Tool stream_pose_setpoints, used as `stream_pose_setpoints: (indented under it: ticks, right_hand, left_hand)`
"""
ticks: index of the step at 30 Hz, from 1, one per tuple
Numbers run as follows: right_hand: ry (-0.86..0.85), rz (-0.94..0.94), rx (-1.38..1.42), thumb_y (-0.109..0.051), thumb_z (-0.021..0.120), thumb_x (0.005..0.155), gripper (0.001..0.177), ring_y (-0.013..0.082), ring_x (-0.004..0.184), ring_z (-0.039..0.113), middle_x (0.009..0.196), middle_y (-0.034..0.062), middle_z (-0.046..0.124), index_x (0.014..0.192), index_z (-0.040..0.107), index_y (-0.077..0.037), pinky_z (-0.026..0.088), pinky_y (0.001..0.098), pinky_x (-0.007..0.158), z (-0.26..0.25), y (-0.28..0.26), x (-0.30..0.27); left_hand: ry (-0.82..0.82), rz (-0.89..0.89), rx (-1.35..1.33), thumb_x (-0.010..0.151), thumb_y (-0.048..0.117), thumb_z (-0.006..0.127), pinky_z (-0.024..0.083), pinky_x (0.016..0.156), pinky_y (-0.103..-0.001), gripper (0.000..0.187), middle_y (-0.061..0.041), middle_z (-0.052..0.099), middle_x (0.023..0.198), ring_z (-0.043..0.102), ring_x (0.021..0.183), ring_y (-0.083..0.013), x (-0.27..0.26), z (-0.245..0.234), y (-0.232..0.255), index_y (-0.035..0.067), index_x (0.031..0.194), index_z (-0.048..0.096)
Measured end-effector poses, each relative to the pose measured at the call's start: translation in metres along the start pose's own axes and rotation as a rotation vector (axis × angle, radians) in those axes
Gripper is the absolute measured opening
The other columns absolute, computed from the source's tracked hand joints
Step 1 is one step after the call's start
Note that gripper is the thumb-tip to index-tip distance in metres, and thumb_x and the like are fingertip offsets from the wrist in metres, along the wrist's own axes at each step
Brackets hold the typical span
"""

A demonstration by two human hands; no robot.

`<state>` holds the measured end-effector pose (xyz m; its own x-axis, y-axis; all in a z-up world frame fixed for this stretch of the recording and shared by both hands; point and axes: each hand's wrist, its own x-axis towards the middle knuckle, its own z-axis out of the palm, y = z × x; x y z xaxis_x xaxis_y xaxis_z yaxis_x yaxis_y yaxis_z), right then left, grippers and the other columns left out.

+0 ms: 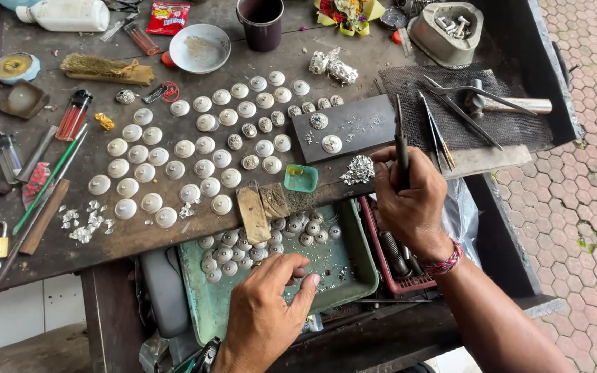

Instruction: Using pliers to attach or manipulate small silver components on a jewelry workbench.

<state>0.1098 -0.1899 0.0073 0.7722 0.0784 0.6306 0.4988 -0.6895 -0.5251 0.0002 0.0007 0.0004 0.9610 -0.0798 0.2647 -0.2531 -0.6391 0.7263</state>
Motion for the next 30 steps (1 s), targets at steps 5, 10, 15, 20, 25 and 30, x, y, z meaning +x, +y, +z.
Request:
stream_pose_setpoints:
  ticks: [5,10,15,20,25,30]
  right_hand:
    - [0.003,0.038,0.0,0.002,0.059,0.083,0.01,0.0114,0.055,0.036,0.062,-0.0035,0.036,0.084,0.058,-0.008,0.031,0.0268,0.052,-0.003,-0.002,0.001]
    - [0.01,0.018,0.088,0.005,0.055,0.085,0.01,0.0111,0.057,0.039,0.069,-0.0008,0.044,0.085,0.058,-0.005,0.035,0.0264,0.056,-0.005,-0.012,-0.005]
    - [-0.136,-0.051,0.004,-0.001,0.064,0.089,0.007,0.0141,0.057,0.041,0.068,0.0007,0.043,0.093,0.062,-0.006,0.035,0.0292,0.059,-0.008,-0.031,-0.023]
    - [-0.196,-0.241,0.155,0.008,0.062,0.084,0.033,0.02,0.069,0.055,0.079,0.0097,0.061,0.064,0.038,-0.003,0.04,0.0284,0.063,-0.004,-0.052,-0.033]
    - [-0.236,-0.343,0.177,0.006,0.062,0.081,0.021,0.0214,0.071,0.057,0.08,0.0123,0.063,0.066,0.047,0.002,0.049,0.0336,0.079,-0.004,-0.054,-0.038]
    - [-0.19,-0.34,0.178,0.008,0.064,0.081,0.034,0.0255,0.069,0.057,0.074,0.0162,0.062,0.061,0.036,0.002,0.047,0.0318,0.067,-0.003,-0.057,-0.041]
  left_hand:
    - [-0.002,0.021,0.01,0.073,0.011,0.063,0.048,0.05,-0.03,0.013,0.002,0.061,0.071,0.059,0.06,-0.0151,0.001,-0.003,0.002,0.013,0.084,0.057]
    - [0.055,0.07,0.004,0.073,0.006,0.061,0.041,0.048,-0.03,0.007,0.0,0.059,0.068,0.055,0.057,-0.0169,0.005,-0.01,0.011,0.011,0.074,0.055]
    - [0.1,0.204,-0.055,0.079,0.003,0.059,0.053,0.054,-0.027,0.003,-0.011,0.064,0.077,0.062,0.065,-0.0199,0.004,-0.008,0.007,0.001,0.08,0.056]
    - [0.229,0.207,-0.026,0.083,0.003,0.055,0.048,0.047,-0.025,0.005,-0.012,0.061,0.077,0.058,0.061,-0.0181,0.008,-0.019,0.0,0.001,0.088,0.054]
    - [0.434,0.124,0.1,0.083,0.003,0.052,0.05,0.051,-0.025,0.008,-0.011,0.059,0.078,0.057,0.064,-0.0173,0.021,-0.05,-0.016,0.002,0.091,0.053]
    - [0.585,-0.052,0.316,0.078,-0.004,0.053,0.047,0.074,-0.034,0.019,-0.008,0.06,0.091,0.059,0.084,-0.0236,0.026,-0.071,-0.032,0.004,0.095,0.057]
